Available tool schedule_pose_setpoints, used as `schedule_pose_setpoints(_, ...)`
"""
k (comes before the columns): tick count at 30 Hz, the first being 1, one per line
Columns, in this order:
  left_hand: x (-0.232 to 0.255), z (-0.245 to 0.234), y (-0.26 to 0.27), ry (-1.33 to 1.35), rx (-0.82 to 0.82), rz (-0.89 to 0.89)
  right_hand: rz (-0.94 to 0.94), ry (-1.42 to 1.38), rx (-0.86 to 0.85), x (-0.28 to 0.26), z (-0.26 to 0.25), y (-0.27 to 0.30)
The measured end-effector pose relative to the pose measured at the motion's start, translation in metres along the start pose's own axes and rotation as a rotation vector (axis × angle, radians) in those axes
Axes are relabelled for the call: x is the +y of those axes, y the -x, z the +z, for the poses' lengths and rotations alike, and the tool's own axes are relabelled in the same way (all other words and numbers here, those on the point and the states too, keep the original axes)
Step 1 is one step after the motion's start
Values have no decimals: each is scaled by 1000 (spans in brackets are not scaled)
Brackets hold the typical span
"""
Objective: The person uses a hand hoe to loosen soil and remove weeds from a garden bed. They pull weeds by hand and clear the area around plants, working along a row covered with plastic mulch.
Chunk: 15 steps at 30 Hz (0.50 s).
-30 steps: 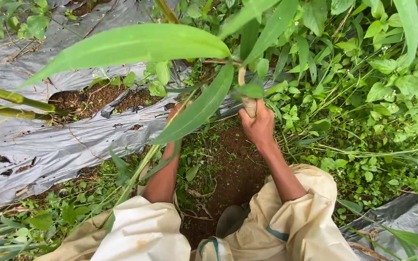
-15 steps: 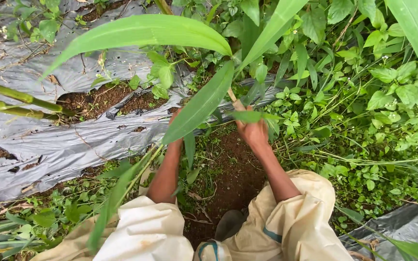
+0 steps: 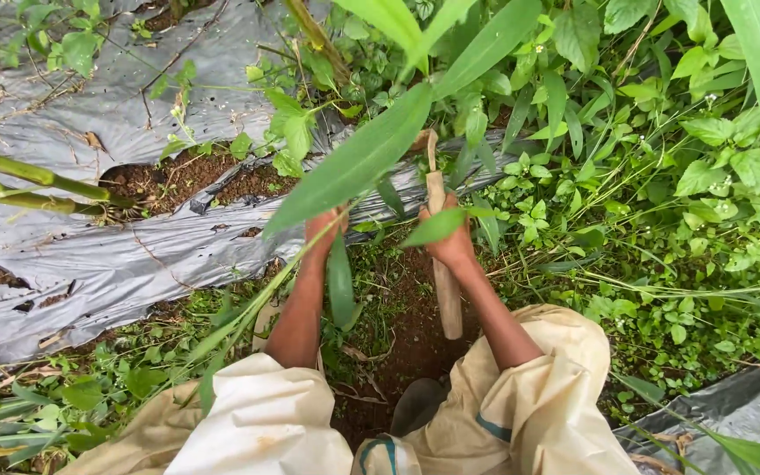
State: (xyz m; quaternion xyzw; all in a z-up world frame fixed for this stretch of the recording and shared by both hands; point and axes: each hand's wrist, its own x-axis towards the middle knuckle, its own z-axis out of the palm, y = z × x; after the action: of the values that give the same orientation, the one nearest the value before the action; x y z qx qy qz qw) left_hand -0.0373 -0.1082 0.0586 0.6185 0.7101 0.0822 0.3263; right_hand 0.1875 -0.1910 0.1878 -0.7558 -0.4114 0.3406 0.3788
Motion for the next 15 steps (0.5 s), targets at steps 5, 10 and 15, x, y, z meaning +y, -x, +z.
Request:
schedule_pose_setpoints(5, -16, 3, 8, -30, 43, 53, -208, -162, 205, -60, -18, 15)
schedule_pose_setpoints(10, 36, 5, 7, -47, 78, 76, -66, -183, 81, -21, 0, 6)
schedule_pose_setpoints(15, 42, 3, -3, -84, 120, 126, 121, -17, -167, -24, 0, 4)
